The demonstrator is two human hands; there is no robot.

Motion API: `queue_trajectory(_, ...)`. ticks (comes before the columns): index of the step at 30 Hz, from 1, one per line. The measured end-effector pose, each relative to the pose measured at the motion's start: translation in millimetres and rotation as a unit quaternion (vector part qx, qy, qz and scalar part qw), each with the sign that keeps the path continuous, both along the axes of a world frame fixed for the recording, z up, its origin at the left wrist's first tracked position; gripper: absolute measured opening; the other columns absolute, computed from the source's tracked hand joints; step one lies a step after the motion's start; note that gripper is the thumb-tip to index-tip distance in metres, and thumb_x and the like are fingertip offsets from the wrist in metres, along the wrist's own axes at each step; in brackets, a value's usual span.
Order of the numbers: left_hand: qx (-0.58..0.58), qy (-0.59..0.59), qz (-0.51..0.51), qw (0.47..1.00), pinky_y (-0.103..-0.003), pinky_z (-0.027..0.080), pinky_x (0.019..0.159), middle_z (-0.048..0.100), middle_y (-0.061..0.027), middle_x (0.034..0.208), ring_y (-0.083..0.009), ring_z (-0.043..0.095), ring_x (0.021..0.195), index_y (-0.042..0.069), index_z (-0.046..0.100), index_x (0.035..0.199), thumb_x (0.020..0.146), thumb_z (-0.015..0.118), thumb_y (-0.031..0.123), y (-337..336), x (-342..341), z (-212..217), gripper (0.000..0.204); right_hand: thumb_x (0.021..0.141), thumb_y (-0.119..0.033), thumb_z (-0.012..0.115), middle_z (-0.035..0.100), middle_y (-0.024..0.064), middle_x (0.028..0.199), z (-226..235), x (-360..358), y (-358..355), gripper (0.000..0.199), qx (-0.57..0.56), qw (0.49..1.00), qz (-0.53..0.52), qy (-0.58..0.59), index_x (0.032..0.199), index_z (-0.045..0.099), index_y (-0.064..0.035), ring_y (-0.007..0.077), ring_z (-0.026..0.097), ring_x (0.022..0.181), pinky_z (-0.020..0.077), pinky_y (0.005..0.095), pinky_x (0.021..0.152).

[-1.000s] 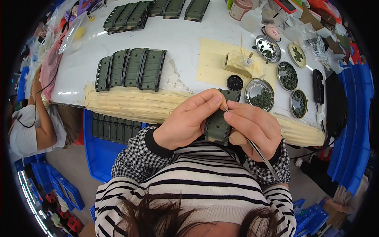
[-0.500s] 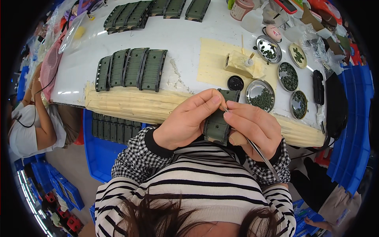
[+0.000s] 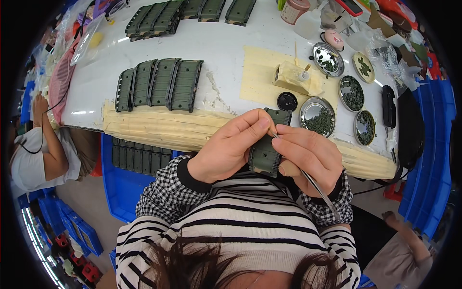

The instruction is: Apply fine details and paint to small green plastic toy tank components using a thin brush.

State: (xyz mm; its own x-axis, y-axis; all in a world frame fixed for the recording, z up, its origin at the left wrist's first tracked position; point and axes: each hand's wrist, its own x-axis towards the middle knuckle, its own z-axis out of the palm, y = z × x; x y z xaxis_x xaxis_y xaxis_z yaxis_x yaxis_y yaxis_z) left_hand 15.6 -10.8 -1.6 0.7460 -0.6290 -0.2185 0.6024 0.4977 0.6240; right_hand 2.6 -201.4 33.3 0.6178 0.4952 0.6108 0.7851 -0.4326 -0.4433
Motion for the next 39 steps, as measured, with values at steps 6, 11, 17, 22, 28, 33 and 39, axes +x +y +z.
queue_trajectory(6,-0.014,0.000,-0.007,1.000,-0.021,0.045,0.078,0.054,0.0017,0.094,-0.0048,0.050,0.088,0.006,0.054,0.100,0.104,0.044,0.027,1.2,1.1,0.3,0.023,0.078,-0.023,0.072,0.068,0.0145,0.094,2.2,0.2,-0.4,0.034,0.001,1.000,0.003,0.007,0.101,0.067,0.0018,0.0296,0.069,0.091,0.0581,0.0330,0.072)
queue_trajectory(11,-0.013,0.003,-0.004,1.000,-0.021,0.045,0.079,0.054,0.0011,0.094,-0.0053,0.051,0.088,0.006,0.054,0.100,0.104,0.044,0.027,1.6,1.5,0.0,0.024,0.078,-0.022,0.072,0.068,0.0145,0.093,1.0,1.0,0.5,0.033,0.002,1.000,0.005,0.008,0.100,0.068,0.0019,0.0296,0.069,0.091,0.0583,0.0333,0.073)
queue_trajectory(17,-0.018,-0.005,-0.002,1.000,-0.021,0.045,0.079,0.054,0.0010,0.095,-0.0054,0.051,0.088,0.006,0.054,0.101,0.104,0.044,0.026,2.5,1.5,-0.9,0.023,0.077,-0.019,0.072,0.068,0.0146,0.093,0.9,1.8,2.1,0.031,0.006,1.000,0.006,0.011,0.099,0.068,0.0018,0.0295,0.070,0.091,0.0584,0.0332,0.072)
queue_trajectory(22,-0.006,-0.017,-0.013,1.000,-0.024,0.046,0.082,0.055,-0.0010,0.099,-0.0074,0.053,0.092,0.005,0.051,0.107,0.105,0.041,0.028,3.1,1.5,-1.2,0.025,0.079,-0.013,0.071,0.068,0.0158,0.092,2.0,1.6,0.7,0.024,0.024,0.999,-0.003,0.031,0.098,0.068,0.0017,0.0308,0.069,0.089,0.0574,0.0334,0.072)
queue_trajectory(28,-0.030,-0.026,0.033,0.999,-0.044,0.049,0.097,0.042,-0.0158,0.140,-0.0291,0.058,0.114,0.010,0.017,0.150,0.106,0.033,0.024,9.6,0.7,20.5,0.049,0.095,-0.005,0.053,0.068,0.0138,0.089,-8.8,2.2,-13.9,0.016,0.203,0.960,-0.146,0.128,0.093,0.067,0.0039,0.0225,0.062,0.083,0.0485,0.0320,0.077)
queue_trajectory(33,-0.017,-0.054,0.088,0.994,-0.049,0.045,0.104,0.028,-0.0193,0.152,-0.0344,0.054,0.121,0.019,0.002,0.155,0.105,0.033,0.022,17.9,1.6,14.1,0.059,0.093,-0.005,0.058,0.066,0.0090,0.082,-29.9,15.7,-16.0,0.012,0.144,0.950,-0.206,0.185,0.094,0.069,-0.0001,0.0205,0.056,0.078,0.0460,0.0305,0.071)
queue_trajectory(39,-0.020,-0.067,0.103,0.992,-0.047,0.045,0.104,0.041,-0.0225,0.142,-0.0311,0.053,0.123,0.012,0.005,0.154,0.101,0.045,0.032,20.3,-0.6,10.7,0.069,0.090,-0.008,0.063,0.066,0.0052,0.079,-33.6,19.6,-11.5,0.012,0.104,0.955,-0.214,0.177,0.097,0.071,-0.0033,0.0196,0.054,0.078,0.0442,0.0295,0.069)
